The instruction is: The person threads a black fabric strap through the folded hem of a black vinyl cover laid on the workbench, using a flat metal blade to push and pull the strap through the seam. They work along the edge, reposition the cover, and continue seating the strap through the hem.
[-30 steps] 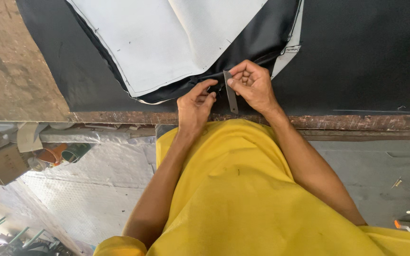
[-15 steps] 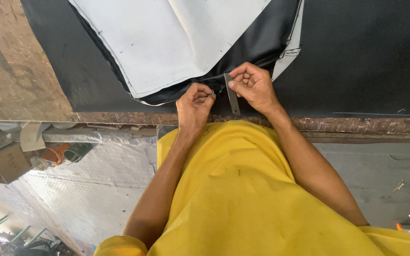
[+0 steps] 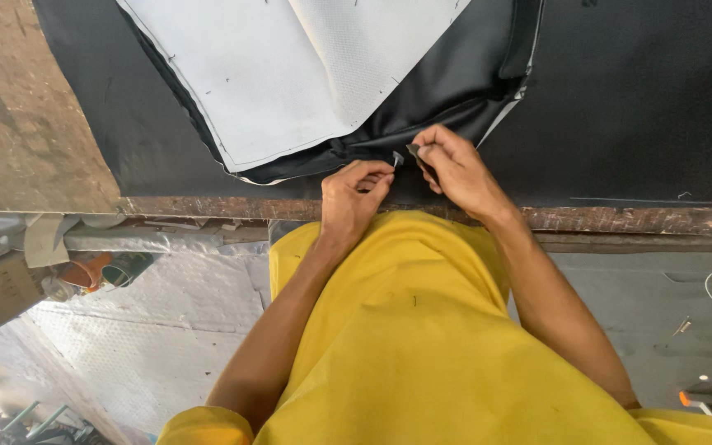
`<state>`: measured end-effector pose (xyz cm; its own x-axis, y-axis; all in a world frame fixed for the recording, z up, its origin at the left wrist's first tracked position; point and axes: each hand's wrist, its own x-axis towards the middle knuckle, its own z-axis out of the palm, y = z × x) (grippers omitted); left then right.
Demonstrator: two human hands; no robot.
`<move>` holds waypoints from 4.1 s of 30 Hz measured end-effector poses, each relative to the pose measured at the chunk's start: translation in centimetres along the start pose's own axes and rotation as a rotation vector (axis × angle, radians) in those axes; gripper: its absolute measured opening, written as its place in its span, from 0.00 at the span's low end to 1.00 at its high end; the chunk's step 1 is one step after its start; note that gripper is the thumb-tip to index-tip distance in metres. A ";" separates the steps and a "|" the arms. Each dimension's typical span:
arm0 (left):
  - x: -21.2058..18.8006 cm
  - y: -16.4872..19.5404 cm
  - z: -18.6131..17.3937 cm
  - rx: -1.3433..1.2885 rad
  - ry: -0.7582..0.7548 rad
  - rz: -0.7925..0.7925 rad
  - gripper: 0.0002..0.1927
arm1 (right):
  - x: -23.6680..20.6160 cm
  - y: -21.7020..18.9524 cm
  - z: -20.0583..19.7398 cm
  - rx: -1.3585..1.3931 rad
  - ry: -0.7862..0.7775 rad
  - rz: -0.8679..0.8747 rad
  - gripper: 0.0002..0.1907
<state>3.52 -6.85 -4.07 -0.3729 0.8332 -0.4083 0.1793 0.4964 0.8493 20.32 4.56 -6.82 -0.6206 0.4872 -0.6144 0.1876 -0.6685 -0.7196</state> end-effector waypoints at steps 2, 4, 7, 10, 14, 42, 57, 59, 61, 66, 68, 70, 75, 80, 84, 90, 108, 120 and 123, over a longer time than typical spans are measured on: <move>0.2 0.3 0.0 -0.007 -0.011 -0.021 0.09 | 0.1 -0.3 0.7 -0.251 0.101 -0.036 0.09; 0.4 0.7 0.1 -0.009 -0.008 -0.017 0.10 | 0.2 -0.8 1.2 -0.421 0.158 -0.069 0.11; 0.5 1.7 -0.2 0.053 0.033 0.024 0.10 | 0.1 -1.4 1.8 -0.518 0.183 -0.102 0.11; 0.8 2.4 -0.9 0.230 0.049 0.135 0.09 | 0.2 -1.7 2.3 -0.548 0.282 -0.142 0.08; 1.7 2.8 -1.2 0.554 0.042 0.382 0.14 | -0.3 -1.6 3.2 -0.582 0.391 -0.263 0.09; 1.5 2.9 -3.1 0.362 -0.062 0.483 0.08 | 2.7 -1.3 0.5 -0.684 0.256 -0.037 0.12; 2.2 1.5 -2.3 0.590 -0.122 0.662 0.12 | 1.7 -1.0 0.9 -0.714 0.267 -0.147 0.12; 2.2 1.4 -2.5 0.598 -0.115 0.676 0.12 | 1.7 -0.9 1.3 -0.708 0.276 -0.195 0.12; 2.1 1.2 -2.4 0.601 -0.114 0.678 0.12 | 1.5 -1.0 1.6 -0.696 0.282 -0.196 0.11; 2.5 0.3 -1.3 0.683 -0.115 0.645 0.13 | 0.7 -2.8 1.5 -0.643 0.276 -0.108 0.16; 2.7 -0.1 -0.9 0.699 -0.094 0.661 0.13 | -0.1 -3.9 1.0 -0.551 0.235 -0.010 0.18; 2.9 -0.5 -0.8 0.717 -0.078 0.688 0.13 | -0.6 -4.8 0.7 -0.442 0.184 0.028 0.21; 2.7 -0.8 -0.9 0.678 -0.012 0.781 0.12 | 0.2 -5.2 0.9 -0.257 -0.021 0.053 0.15; 2.3 -1.0 -1.5 0.645 0.021 0.826 0.14 | 3.0 -4.1 0.8 -0.529 -0.020 0.017 0.11; 1.9 -1.3 -2.1 0.564 0.007 0.802 0.13 | 3.2 -3.6 -0.1 -0.753 -0.103 -0.213 0.12; 1.3 -1.6 -2.2 0.545 0.017 0.782 0.11 | 2.6 -3.5 0.4 -0.834 -0.088 -0.243 0.11; 1.5 1.3 1.0 1.041 0.008 0.506 0.20 | -0.1 -1.3 -2.1 -0.068 0.157 0.042 0.10; 3.6 4.0 -6.6 0.532 -0.077 0.451 0.09 | 1.8 -1.1 1.6 -0.014 0.041 -0.151 0.12; 4.6 4.2 -6.9 0.440 -0.109 0.366 0.07 | 2.9 -1.2 2.6 0.001 0.097 -0.154 0.12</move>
<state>-3.77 -2.57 -0.06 -0.1239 0.9783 -0.1662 0.6489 0.2067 0.7323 16.29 5.30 -6.92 -0.5652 0.6360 -0.5255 0.0951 -0.5825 -0.8073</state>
